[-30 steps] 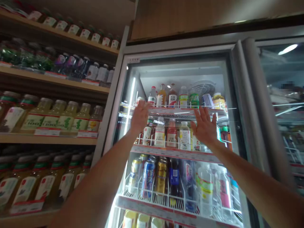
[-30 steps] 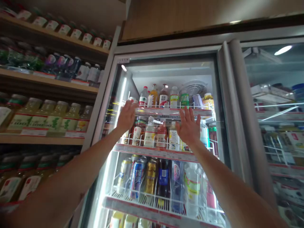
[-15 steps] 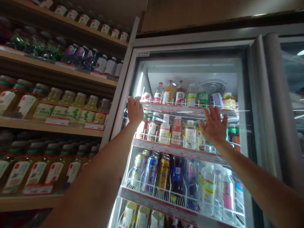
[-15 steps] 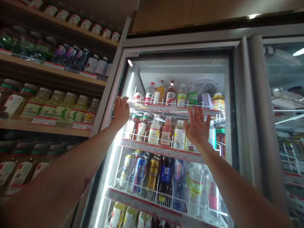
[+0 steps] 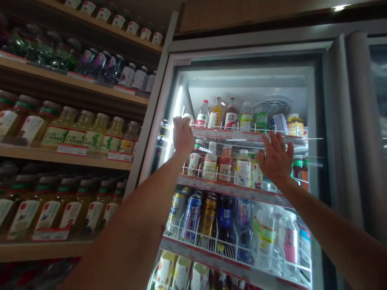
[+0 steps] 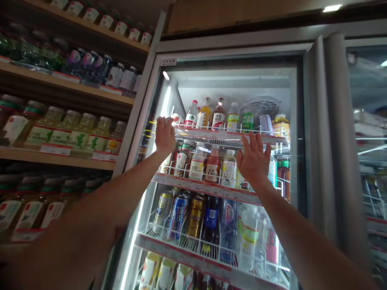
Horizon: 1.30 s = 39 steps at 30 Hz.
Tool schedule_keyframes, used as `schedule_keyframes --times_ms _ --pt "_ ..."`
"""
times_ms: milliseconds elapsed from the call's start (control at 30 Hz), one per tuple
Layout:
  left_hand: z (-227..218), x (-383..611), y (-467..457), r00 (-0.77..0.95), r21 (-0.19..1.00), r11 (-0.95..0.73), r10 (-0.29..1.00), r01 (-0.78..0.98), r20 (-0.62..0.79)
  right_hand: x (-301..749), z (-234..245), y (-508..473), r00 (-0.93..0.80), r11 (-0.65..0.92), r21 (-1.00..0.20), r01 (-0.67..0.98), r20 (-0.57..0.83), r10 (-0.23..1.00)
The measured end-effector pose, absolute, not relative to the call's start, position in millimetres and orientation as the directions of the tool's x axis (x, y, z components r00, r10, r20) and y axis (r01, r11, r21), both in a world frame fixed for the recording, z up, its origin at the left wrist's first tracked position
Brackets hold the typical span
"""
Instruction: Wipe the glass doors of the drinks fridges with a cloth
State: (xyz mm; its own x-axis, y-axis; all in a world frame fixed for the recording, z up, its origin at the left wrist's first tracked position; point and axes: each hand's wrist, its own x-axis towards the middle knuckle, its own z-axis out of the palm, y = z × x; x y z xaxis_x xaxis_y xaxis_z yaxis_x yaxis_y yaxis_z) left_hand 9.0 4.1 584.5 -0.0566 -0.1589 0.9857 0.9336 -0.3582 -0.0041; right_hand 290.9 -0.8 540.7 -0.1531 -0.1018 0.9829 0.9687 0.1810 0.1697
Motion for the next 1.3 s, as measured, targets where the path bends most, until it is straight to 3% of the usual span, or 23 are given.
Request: schedule_keyframes --times_ms 100,167,233,300,400,467,533,600,667,733,833,900,967,1067,1133,1200,1300 --pt "572 59 9 0.063 -0.112 -0.354 -0.147 0.929 0.987 292 540 0 -0.158 0.189 0.18 0.965 0.98 -0.125" --pt "558 90 11 0.375 -0.407 -0.341 -0.156 0.847 0.914 294 540 0 -0.167 0.186 0.193 0.963 0.975 -0.144" --pt "550 88 11 0.493 -0.514 -0.327 -0.149 0.793 0.857 296 540 0 -0.174 0.187 0.201 0.962 0.973 -0.151" --pt "553 56 8 0.386 -0.41 -0.317 -0.137 0.855 0.912 296 540 1 -0.165 0.189 0.193 0.963 0.975 -0.151" --pt "565 6 6 0.002 -0.058 -0.319 -0.173 0.946 0.985 294 540 1 -0.152 0.175 0.178 0.968 0.977 -0.152" --pt "562 7 7 -0.116 0.048 -0.329 -0.192 0.943 0.974 293 540 1 -0.147 0.165 0.171 0.971 0.978 -0.15" --pt "546 35 8 -0.009 -0.056 -0.336 -0.189 0.94 0.982 293 540 -1 -0.15 0.164 0.172 0.971 0.979 -0.141" --pt "523 62 8 0.291 -0.328 -0.339 -0.156 0.882 0.944 295 540 -2 -0.159 0.168 0.18 0.969 0.978 -0.133" --pt "506 65 7 0.43 -0.449 -0.341 -0.135 0.826 0.893 296 540 -2 -0.168 0.167 0.188 0.968 0.977 -0.128" --pt "499 37 4 0.333 -0.363 -0.329 -0.144 0.872 0.932 296 540 -2 -0.169 0.163 0.189 0.968 0.977 -0.13" --pt "505 -14 4 0.001 -0.066 -0.309 -0.208 0.949 0.978 295 540 0 -0.162 0.157 0.184 0.97 0.977 -0.141" --pt "506 -19 6 -0.118 0.041 -0.304 -0.239 0.952 0.964 294 539 1 -0.151 0.161 0.175 0.971 0.977 -0.151" --pt "497 6 8 -0.045 -0.028 -0.298 -0.237 0.954 0.97 293 540 1 -0.15 0.172 0.175 0.969 0.978 -0.147" --pt "478 49 7 0.348 -0.391 -0.307 -0.185 0.868 0.919 294 541 -2 -0.16 0.184 0.183 0.966 0.978 -0.131" --pt "474 51 4 0.452 -0.482 -0.321 -0.167 0.815 0.876 295 540 -4 -0.163 0.178 0.182 0.967 0.979 -0.119" --pt "478 28 2 0.324 -0.369 -0.328 -0.186 0.87 0.928 294 536 -6 -0.157 0.173 0.171 0.97 0.983 -0.095" --pt "484 -4 2 0.01 -0.095 -0.346 -0.24 0.933 0.971 290 522 -5 -0.125 0.178 0.133 0.975 0.991 -0.057"
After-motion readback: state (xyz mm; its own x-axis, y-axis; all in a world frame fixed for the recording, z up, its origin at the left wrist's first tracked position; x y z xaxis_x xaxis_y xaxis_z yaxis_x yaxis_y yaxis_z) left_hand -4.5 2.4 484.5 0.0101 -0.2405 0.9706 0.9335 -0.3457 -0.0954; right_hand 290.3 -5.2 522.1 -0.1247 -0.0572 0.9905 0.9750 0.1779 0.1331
